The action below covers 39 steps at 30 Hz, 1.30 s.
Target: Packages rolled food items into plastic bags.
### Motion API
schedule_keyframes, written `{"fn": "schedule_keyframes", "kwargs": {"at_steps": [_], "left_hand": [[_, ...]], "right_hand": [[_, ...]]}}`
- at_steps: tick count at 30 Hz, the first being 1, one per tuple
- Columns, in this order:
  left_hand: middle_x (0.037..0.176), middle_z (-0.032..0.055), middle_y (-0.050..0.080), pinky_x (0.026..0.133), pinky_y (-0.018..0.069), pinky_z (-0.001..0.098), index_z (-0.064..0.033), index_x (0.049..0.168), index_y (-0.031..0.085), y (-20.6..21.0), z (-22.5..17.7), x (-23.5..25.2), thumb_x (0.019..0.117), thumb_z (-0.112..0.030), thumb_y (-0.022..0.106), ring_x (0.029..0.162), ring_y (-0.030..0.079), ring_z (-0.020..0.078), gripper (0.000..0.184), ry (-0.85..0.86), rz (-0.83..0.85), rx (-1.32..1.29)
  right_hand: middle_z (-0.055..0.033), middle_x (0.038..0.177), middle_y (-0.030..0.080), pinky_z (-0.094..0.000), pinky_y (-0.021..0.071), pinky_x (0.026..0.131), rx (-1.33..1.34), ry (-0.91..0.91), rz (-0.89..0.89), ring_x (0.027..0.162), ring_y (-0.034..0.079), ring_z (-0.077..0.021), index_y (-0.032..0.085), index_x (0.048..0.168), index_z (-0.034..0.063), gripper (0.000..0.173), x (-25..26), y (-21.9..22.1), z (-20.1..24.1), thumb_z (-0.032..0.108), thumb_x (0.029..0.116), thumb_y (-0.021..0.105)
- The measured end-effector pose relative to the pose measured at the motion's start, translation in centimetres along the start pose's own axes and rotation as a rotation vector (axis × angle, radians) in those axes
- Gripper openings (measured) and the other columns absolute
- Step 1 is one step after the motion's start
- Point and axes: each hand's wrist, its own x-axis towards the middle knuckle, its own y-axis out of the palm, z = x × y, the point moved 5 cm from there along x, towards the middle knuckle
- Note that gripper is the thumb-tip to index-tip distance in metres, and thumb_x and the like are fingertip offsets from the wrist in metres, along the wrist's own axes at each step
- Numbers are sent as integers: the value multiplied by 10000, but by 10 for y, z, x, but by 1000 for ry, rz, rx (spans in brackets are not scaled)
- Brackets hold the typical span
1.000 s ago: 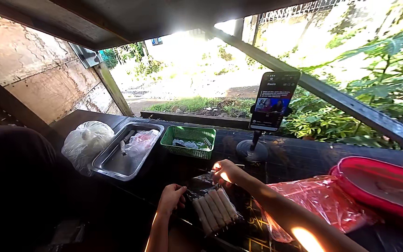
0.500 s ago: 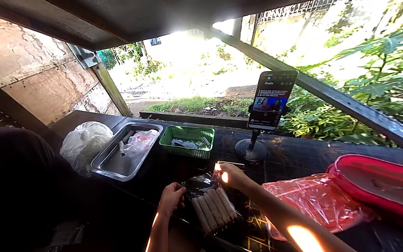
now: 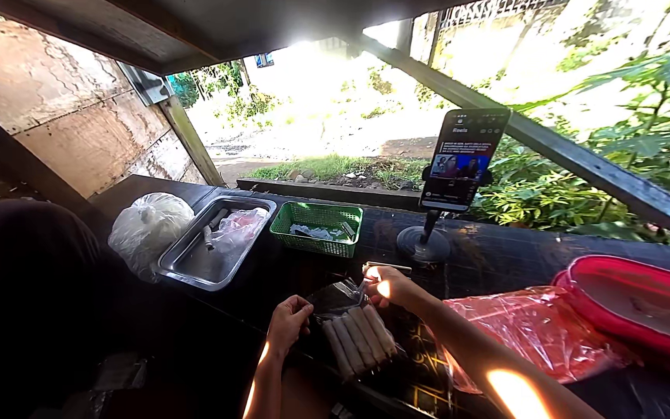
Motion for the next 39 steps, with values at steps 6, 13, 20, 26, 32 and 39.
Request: {"fn": "schedule_keyframes", "kwargs": {"at_steps": [6,13,20,26,32,39], "left_hand": [[634,1,595,415,358,157,-13,1009,637,1,-1,3,1037,-87,591,462,514,27,92,-5,-4,6],[642,2,603,411,347,156,-19,1009,636,0,0,1,1040,-93,587,466,515,26,94,-20,-2,-6],[652,3,608,412,343,162,-13,1025,644,-1,2,4,1042,-104,586,462,506,31,109,-9,10,11],[630,-18,614,436,392,146,-15,984,636,-13,-20,-13,1024,-55,585,475,529,7,76,136,-39,-98],[737,-54,635,535,454,118,-14,985,667,-32,-88,-58,974,-56,625,574,557,-45,60,533,-218,64],[788,-38,670,587,495,108,-9,955,694,-29,-100,-86,946,-80,651,627,595,-56,84,673,-235,192]], "right_hand": [[-95,891,604,-256,490,590,116,16,-6,659,585,-117,589,1128,2,145,2,3,-1,51,998,633],[-61,825,532,-282,401,581,-42,-30,-6,634,472,-118,600,1066,28,117,9,8,8,95,989,657],[-168,886,614,-463,470,809,-227,-400,-143,860,594,-271,647,961,-43,125,12,6,12,76,937,674],[-141,874,695,-280,537,778,-39,-812,-411,802,654,-134,671,944,-78,77,-27,-10,26,-13,903,666],[-23,932,700,-150,548,792,260,-964,-466,845,653,22,651,928,-19,52,-58,-29,57,-7,890,684],[32,887,693,-157,557,752,367,-896,-389,801,655,22,632,894,40,86,-75,-35,58,-18,879,694]]}}
